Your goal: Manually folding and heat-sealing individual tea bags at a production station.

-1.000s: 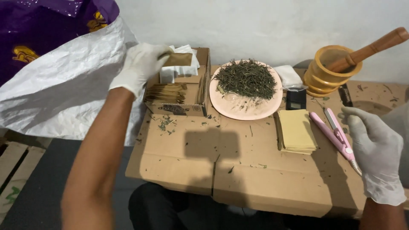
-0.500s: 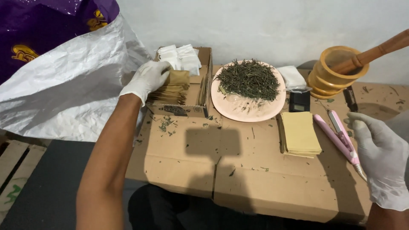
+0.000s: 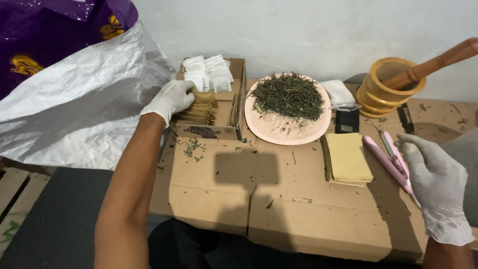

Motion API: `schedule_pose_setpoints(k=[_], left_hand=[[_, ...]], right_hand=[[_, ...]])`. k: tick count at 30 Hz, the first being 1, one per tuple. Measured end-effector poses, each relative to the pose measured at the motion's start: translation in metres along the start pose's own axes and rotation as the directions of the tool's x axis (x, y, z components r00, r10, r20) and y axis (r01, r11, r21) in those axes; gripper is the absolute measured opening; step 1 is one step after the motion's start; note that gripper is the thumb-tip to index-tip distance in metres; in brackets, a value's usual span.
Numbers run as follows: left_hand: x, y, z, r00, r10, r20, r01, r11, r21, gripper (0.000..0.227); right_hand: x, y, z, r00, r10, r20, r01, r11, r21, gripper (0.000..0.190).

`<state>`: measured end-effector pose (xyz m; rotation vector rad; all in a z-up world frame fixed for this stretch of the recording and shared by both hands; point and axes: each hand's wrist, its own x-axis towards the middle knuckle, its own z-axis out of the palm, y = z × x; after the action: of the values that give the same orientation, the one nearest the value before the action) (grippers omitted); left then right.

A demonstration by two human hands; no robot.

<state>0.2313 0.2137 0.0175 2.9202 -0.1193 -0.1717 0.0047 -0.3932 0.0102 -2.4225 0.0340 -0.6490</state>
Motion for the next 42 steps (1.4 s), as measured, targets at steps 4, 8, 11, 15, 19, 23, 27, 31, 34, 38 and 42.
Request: schedule_pose_setpoints(k=[4, 8, 11, 15, 19, 23, 27, 31, 34, 38, 42], left_hand=[[0.002, 0.000, 0.001, 0.999, 0.025, 0.020, -0.026, 0.999, 0.036, 0.019], [-0.008, 0.018, -0.012, 0.995, -0.042, 0.087, 0.042, 0.999, -0.001, 0.029], [-0.011, 0.023, -0.016, 0.990, -0.098, 0.106, 0.099, 0.995, -0.009, 0.050], [-0.008, 0.027, -0.019, 0.994, -0.092, 0.059, 0.091, 0.995, 0.028, 0.062], [-0.024, 0.039, -0.013, 0.995, -0.087, -0.053, 0.085, 0.996, -0.029, 0.061], [-0.042, 0.048, 0.056, 0.708, 0.228, -0.669, -0.332, 0.943, -0.030, 0.022], [-0.096, 0.105, 0.136, 0.585, 0.464, -0.665, -0.576, 0.815, 0.062, 0.027], [-0.156, 0.132, 0.213, 0.679, 0.629, -0.377, -0.678, 0.735, 0.007, 0.027], [-0.161, 0.147, 0.221, 0.622, 0.642, -0.449, -0.703, 0.710, 0.041, 0.014], [-0.157, 0.154, 0.224, 0.691, 0.609, -0.390, -0.660, 0.751, 0.004, 0.016], [-0.157, 0.153, 0.225, 0.692, 0.618, -0.373, -0.667, 0.745, -0.004, 0.018]], right_hand=[[0.000, -0.004, 0.002, 0.996, 0.087, 0.017, -0.088, 0.996, 0.022, 0.024], [-0.002, 0.009, 0.007, 0.999, -0.034, 0.008, 0.034, 0.998, -0.060, 0.025], [-0.004, 0.009, 0.008, 0.997, -0.075, -0.006, 0.075, 0.996, -0.044, 0.024], [-0.002, 0.002, 0.014, 0.983, -0.176, -0.045, 0.177, 0.984, 0.032, 0.025], [-0.023, -0.045, 0.054, 0.946, -0.318, -0.057, 0.323, 0.926, 0.195, 0.025], [-0.047, -0.073, 0.120, 0.884, -0.430, 0.183, 0.392, 0.895, 0.212, 0.036], [-0.067, -0.065, 0.175, 0.807, -0.505, 0.308, 0.535, 0.845, -0.017, 0.029], [-0.070, -0.069, 0.186, 0.800, -0.498, 0.336, 0.546, 0.835, -0.062, 0.024], [-0.074, -0.065, 0.197, 0.815, -0.466, 0.344, 0.527, 0.843, -0.107, 0.025], [-0.073, -0.057, 0.209, 0.830, -0.431, 0.354, 0.497, 0.860, -0.118, 0.025], [-0.072, -0.056, 0.209, 0.818, -0.404, 0.410, 0.485, 0.867, -0.115, 0.026]])
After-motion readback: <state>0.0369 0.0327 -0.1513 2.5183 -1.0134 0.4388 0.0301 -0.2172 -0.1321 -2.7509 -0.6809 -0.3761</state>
